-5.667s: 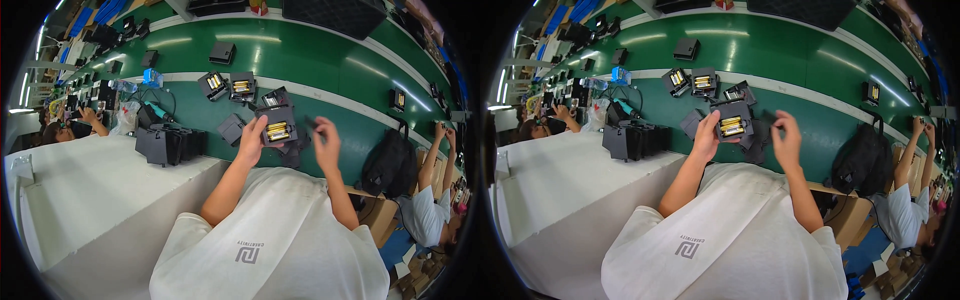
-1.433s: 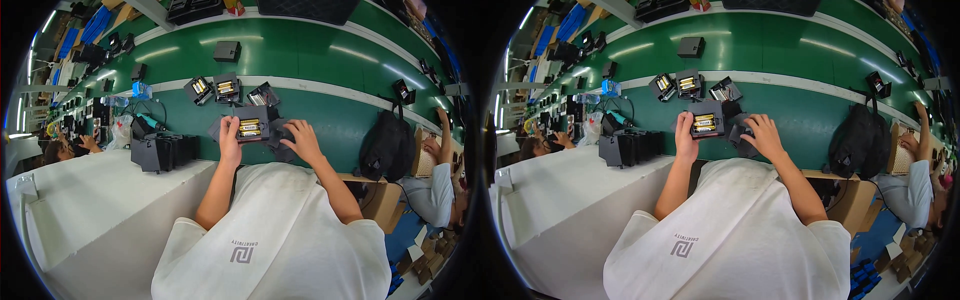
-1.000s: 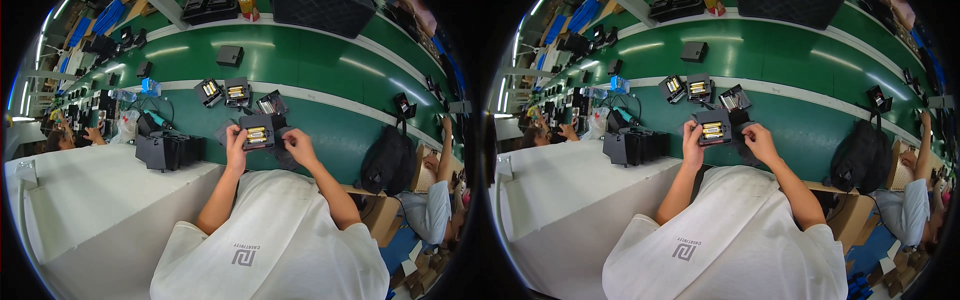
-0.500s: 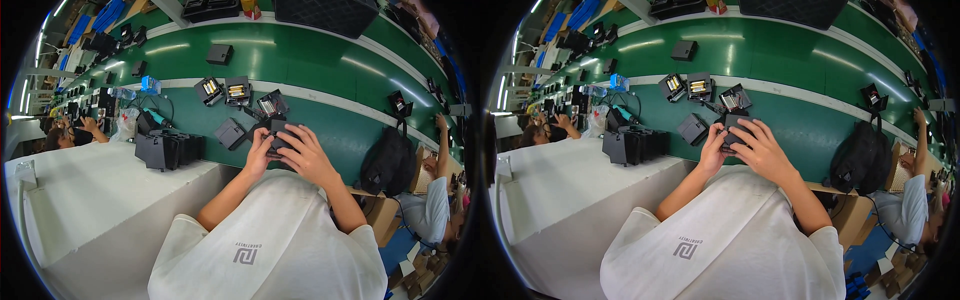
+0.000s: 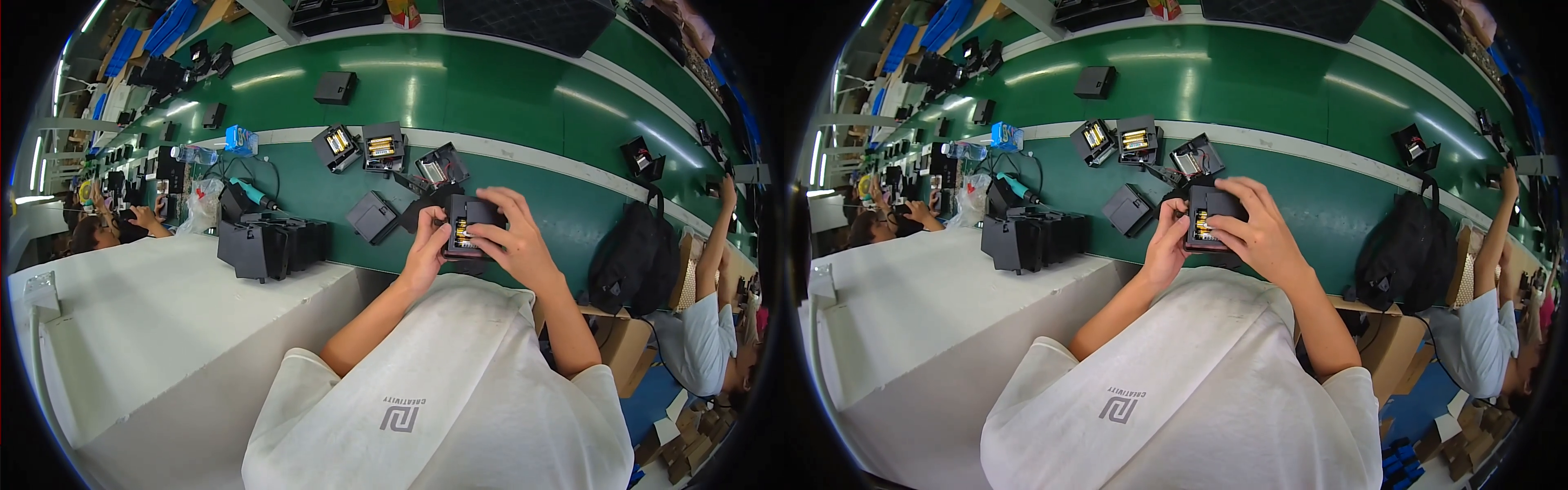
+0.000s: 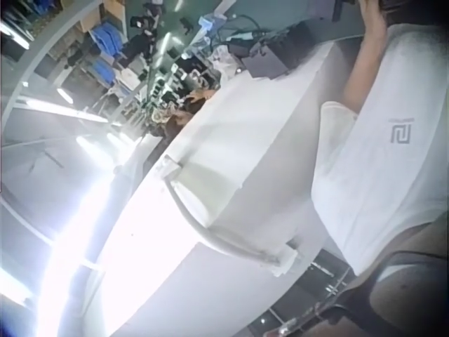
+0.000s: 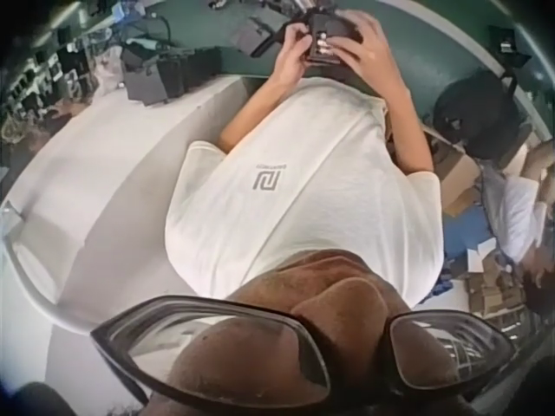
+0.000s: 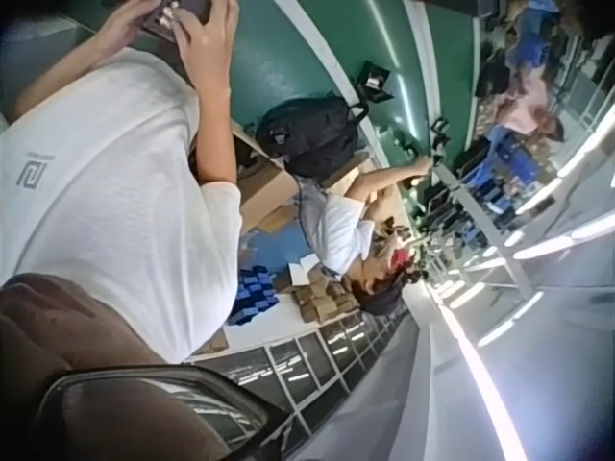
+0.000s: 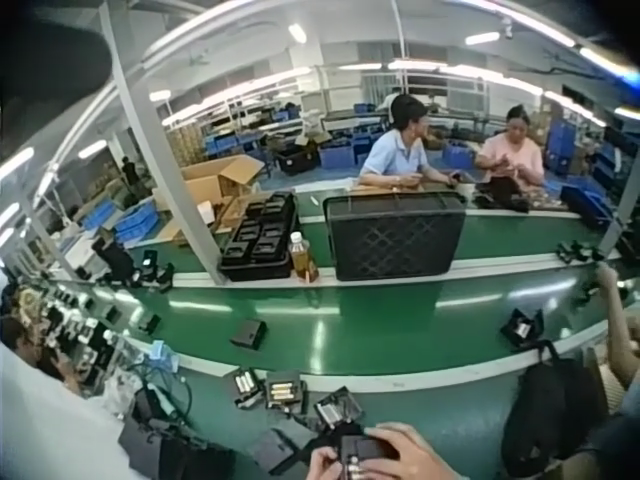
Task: Assembling small electronic modules and placing them onto an assembly line.
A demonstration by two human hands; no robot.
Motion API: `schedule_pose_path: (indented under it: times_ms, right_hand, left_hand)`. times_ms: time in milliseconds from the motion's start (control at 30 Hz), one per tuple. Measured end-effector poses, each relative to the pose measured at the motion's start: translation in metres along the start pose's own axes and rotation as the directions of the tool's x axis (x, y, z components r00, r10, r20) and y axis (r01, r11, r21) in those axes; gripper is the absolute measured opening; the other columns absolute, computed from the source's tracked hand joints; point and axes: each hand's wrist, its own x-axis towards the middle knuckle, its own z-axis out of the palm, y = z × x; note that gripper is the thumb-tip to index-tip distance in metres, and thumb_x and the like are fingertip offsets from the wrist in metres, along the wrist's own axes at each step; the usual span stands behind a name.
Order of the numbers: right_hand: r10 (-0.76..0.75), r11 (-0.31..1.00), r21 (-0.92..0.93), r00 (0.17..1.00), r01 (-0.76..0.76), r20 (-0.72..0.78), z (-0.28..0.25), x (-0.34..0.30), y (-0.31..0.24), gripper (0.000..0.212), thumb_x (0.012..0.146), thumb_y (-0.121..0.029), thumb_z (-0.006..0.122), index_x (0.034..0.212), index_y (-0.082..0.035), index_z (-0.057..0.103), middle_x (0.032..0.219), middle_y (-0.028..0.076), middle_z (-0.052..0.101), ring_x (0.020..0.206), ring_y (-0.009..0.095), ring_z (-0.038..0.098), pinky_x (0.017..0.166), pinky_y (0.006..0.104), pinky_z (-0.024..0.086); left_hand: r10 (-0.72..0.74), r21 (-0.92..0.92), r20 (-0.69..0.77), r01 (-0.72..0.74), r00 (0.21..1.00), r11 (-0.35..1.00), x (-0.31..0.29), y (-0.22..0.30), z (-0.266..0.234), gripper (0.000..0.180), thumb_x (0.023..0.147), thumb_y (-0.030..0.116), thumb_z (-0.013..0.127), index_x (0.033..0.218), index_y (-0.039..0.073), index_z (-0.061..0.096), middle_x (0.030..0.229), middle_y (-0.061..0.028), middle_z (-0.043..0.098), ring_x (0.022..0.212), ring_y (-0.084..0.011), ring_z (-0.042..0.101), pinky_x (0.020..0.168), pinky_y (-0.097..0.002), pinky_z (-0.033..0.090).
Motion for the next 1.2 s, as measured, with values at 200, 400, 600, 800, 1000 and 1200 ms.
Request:
schedule_pose_path:
  times_ms: [200, 400, 600, 800, 1000, 1200]
  right_hand:
    - [-0.083, 0.991, -0.106, 0.996, 0.079, -0.039, -0.006, 0.003, -0.003, 0.024, 0.072, -0.007, 0.073, 0.096, -0.008, 0.068, 0.124, 0.007, 0.06, 0.108, 0.026, 0.054, 0.091, 0.0365, 0.044]
    - [-0.099, 0.994, -0.048, 0.993, 0.096, -0.061, 0.003, -0.003, -0.008, 0.025, 0.074, -0.005, 0.072, 0.098, -0.004, 0.068, 0.125, 0.007, 0.06, 0.109, 0.027, 0.054, 0.091, 0.0368, 0.045]
    - [-0.145, 0.989, -0.001, 0.989, 0.145, -0.024, 0.006, -0.007, -0.002, 0.032, 0.074, -0.004, 0.072, 0.106, -0.002, 0.066, 0.132, 0.008, 0.057, 0.109, 0.031, 0.054, 0.096, 0.0349, 0.045]
    - [0.04, 0.996, -0.079, 0.991, -0.05, -0.13, -0.007, -0.004, 0.001, 0.049, 0.08, -0.007, 0.07, 0.127, -0.004, 0.055, 0.139, 0.01, 0.048, 0.111, 0.03, 0.054, 0.095, 0.0357, 0.045]
    - [0.636, 0.391, 0.793, 0.76, -0.467, 0.134, 0.013, -0.021, 0.016, 0.066, 0.085, -0.004, 0.061, 0.144, -0.004, 0.033, 0.147, 0.017, 0.037, 0.13, 0.031, 0.04, 0.109, 0.0427, 0.032]
    - [0.553, 0.824, 0.303, 0.795, -0.478, -0.249, -0.036, -0.016, 0.119, 0.076, 0.08, -0.011, 0.069, 0.145, -0.003, 0.03, 0.141, 0.015, 0.044, 0.124, 0.031, 0.047, 0.107, 0.0404, 0.035]
  left_hand:
    - [-0.004, 0.021, 0.04, 0.003, 0.999, 1.0, 0.002, -0.001, -0.002, 0.017, 0.101, 0.016, 0.042, 0.116, 0.014, 0.034, 0.108, -0.0046, 0.047, 0.085, -0.0105, 0.053, 0.072, -0.0243, 0.049]
    - [0.022, 0.047, 0.033, -0.023, 0.999, 0.999, 0.007, -0.002, -0.002, 0.019, 0.101, 0.017, 0.044, 0.115, 0.013, 0.033, 0.108, -0.0054, 0.045, 0.086, -0.0114, 0.051, 0.07, -0.0231, 0.048]
    - [-0.005, 0.054, 0.069, 0.001, 0.998, 0.999, 0.006, 0.0, 0.01, 0.02, 0.099, 0.012, 0.046, 0.115, 0.014, 0.033, 0.112, -0.0058, 0.048, 0.085, -0.011, 0.05, 0.072, -0.0232, 0.046]
    - [0.058, 0.169, 0.138, -0.081, 0.989, 0.982, 0.014, -0.006, -0.001, 0.023, 0.097, 0.009, 0.048, 0.114, 0.014, 0.033, 0.112, -0.0056, 0.047, 0.089, -0.0118, 0.05, 0.078, -0.0247, 0.044]
    - [0.08, 0.204, 0.05, -0.088, 0.996, 0.975, 0.033, 0.002, 0.018, 0.024, 0.093, 0.006, 0.055, 0.104, 0.013, 0.034, 0.103, -0.0027, 0.046, 0.084, -0.0104, 0.046, 0.075, -0.0231, 0.04]
    - [-0.011, 0.221, -0.065, 0.025, 0.998, 0.975, 0.1, 0.018, 0.022, 0.026, 0.093, 0.011, 0.058, 0.103, 0.012, 0.034, 0.101, -0.0055, 0.047, 0.083, -0.0164, 0.052, 0.072, -0.0281, 0.047]
